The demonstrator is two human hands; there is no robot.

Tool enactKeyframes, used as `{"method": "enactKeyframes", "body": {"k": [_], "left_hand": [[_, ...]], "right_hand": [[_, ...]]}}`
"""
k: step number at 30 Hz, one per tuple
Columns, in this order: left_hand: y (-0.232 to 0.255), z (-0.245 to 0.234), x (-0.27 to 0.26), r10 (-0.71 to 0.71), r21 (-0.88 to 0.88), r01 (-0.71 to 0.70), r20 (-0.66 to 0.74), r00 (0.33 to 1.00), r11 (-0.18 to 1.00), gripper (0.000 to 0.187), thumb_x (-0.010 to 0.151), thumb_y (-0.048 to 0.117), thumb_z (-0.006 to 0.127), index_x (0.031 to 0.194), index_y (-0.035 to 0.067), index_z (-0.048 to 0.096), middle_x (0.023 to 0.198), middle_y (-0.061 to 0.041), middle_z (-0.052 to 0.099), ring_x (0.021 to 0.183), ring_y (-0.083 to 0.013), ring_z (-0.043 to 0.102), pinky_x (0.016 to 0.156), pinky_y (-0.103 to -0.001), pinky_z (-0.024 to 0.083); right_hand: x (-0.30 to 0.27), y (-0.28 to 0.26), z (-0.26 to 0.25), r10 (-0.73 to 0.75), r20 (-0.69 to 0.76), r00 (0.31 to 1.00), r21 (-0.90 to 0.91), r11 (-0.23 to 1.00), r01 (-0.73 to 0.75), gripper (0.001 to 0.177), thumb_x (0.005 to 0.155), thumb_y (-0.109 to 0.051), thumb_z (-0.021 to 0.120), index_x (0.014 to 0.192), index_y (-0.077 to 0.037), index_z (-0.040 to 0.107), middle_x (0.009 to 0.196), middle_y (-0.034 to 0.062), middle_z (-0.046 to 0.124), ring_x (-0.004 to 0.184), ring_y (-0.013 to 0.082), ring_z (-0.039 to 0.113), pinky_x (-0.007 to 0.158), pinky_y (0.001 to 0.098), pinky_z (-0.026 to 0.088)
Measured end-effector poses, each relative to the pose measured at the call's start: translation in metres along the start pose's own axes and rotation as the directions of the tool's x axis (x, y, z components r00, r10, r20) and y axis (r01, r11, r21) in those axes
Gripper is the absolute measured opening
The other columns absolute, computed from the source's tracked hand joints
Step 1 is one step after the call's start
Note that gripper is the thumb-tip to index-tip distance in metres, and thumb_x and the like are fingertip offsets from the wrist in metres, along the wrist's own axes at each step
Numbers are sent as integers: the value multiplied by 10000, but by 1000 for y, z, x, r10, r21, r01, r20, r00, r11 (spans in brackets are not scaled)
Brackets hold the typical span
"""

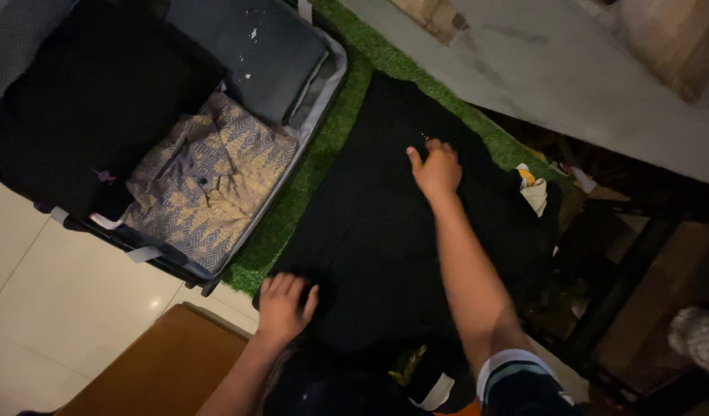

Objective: The person folds several shirts by hand on a green surface and places them into an open suitcase.

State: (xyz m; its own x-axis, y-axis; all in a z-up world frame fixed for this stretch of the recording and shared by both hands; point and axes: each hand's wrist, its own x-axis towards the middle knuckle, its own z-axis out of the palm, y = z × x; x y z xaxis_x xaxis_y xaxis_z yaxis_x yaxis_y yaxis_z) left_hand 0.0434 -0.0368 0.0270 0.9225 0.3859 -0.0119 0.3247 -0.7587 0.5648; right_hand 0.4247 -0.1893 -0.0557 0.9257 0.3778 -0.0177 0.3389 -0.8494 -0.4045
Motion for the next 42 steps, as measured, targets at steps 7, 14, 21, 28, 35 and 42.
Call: {"method": "enactKeyframes", "body": {"k": [7,14,21,28,35,42], "left_hand": [[30,28,127,97,-26,-95,107,989,995,206,925,287,681,930,82,669,922,-125,681,909,-333,654,795,-465,494],[22,90,278,32,-29,-32,12,999,999,208,916,109,606,1114,49,636,1113,-188,653,1067,-400,631,907,-499,521],[-18,183,418,-143,22,142,60,988,990,442,805,-44,642,1235,47,602,1245,-225,624,1153,-447,603,966,-519,493],[-34,203,443,84,-245,-83,-8,996,966,337,801,3,664,1134,53,686,1171,-291,612,1073,-496,606,930,-512,512],[-9,166,457,30,-221,-3,117,993,975,264,798,33,679,1054,28,617,1017,-233,676,1021,-442,639,898,-515,519],[25,146,440,145,-80,-148,-44,988,986,340,795,18,636,1134,49,626,1086,-235,656,988,-462,623,853,-539,509]], "right_hand": [[-2,46,40,167,-71,983,346,929,-133,230,1072,-251,639,1136,-42,566,1027,226,698,991,451,673,809,491,533],[-17,39,36,250,-60,966,544,820,-178,193,1034,-178,647,1129,-60,527,968,164,696,883,306,715,831,424,564],[-25,-10,-19,166,190,968,517,821,-243,414,861,-136,775,1197,-87,537,979,97,679,892,194,651,798,350,513],[-22,0,-21,131,207,970,654,718,-237,166,951,-24,681,1104,-85,700,950,25,677,837,101,582,768,253,479],[-33,7,-24,270,380,885,684,562,-465,354,918,-6,648,1250,-120,692,1034,-5,711,805,48,618,723,216,508],[-56,25,4,364,287,886,656,599,-459,382,940,12,666,1310,-80,669,1092,115,688,870,158,581,770,311,465]]}}
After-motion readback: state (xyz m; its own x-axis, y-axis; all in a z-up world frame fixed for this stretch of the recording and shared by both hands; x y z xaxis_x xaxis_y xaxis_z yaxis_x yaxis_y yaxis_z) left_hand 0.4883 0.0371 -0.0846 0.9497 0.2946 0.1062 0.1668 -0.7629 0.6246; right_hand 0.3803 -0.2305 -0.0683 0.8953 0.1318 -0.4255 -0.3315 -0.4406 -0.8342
